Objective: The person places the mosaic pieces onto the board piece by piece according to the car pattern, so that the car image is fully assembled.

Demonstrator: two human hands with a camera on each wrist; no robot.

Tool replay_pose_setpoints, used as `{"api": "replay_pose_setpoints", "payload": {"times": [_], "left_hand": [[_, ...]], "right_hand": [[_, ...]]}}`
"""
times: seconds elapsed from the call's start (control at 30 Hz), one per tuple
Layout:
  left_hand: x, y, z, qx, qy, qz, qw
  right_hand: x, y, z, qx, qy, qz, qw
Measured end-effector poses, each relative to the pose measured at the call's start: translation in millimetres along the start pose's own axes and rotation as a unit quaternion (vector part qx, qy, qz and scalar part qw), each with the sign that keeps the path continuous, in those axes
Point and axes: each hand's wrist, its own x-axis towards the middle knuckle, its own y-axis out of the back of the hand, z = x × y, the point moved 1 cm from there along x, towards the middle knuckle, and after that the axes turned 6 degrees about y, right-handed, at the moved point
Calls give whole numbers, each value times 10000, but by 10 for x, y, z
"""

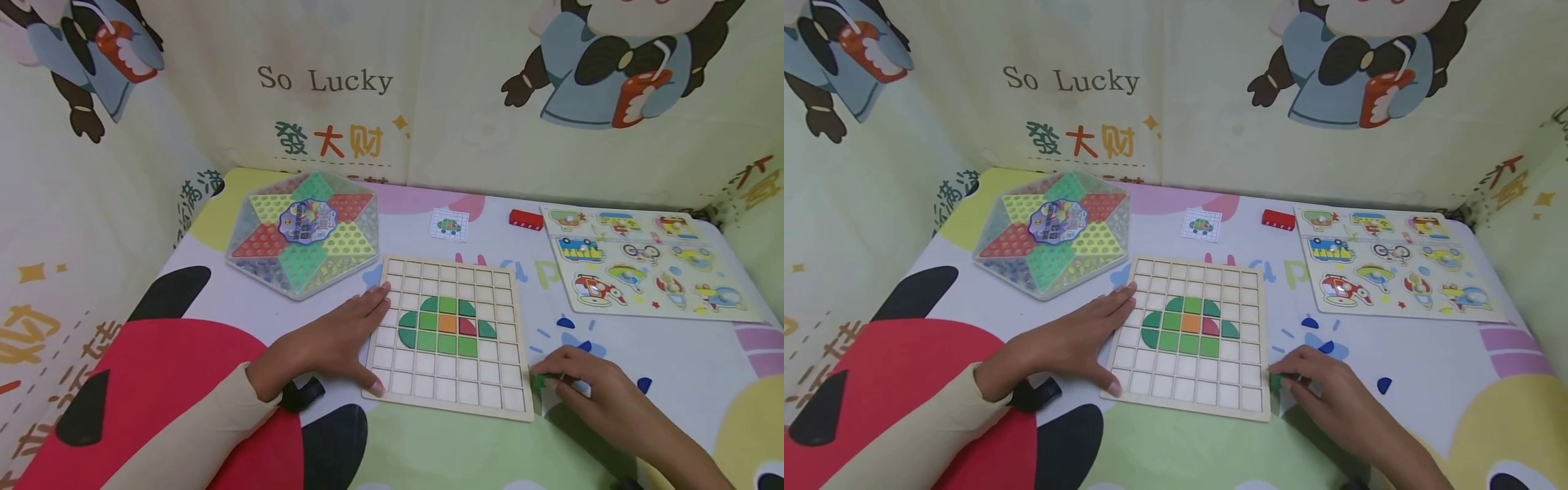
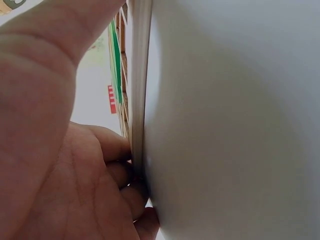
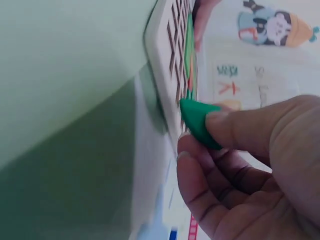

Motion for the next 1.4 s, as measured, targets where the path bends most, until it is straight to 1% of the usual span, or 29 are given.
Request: {"api": "replay_pose_setpoints", "payload": {"times": [0.1,0.23,0.3,0.43,0.6,0.97,1.07,1.17,1.4], "left_hand": [[10,-1,-3,-29,-41,-11,10000],[23,-7,-3,21,-37,-37,10000],[27,-9,-4,54,-27,-29,10000],[25,0,-3,14,-48,-6,10000],[21,5,0,-19,-57,-17,10000],[2,10,19,-70,-8,6,10000],[-3,18,17,-99,-59,-5,9999],[-4,23,15,-124,-97,-12,9999],[-9,22,9,-111,-81,-9,9999]], "right_hand": [[144,-21,-33,53,-139,-238,9996],[314,-60,-53,238,-290,-363,9986],[399,-84,-60,264,-314,-349,9985],[546,-137,-92,151,-304,-211,9992],[671,-215,-117,237,-368,-141,9989],[742,-276,-173,73,-551,-308,9980],[751,-295,-182,-31,-522,-234,9984],[748,-310,-187,-97,-575,-147,9982],[754,-313,-195,-10,-744,-92,9972]]}}
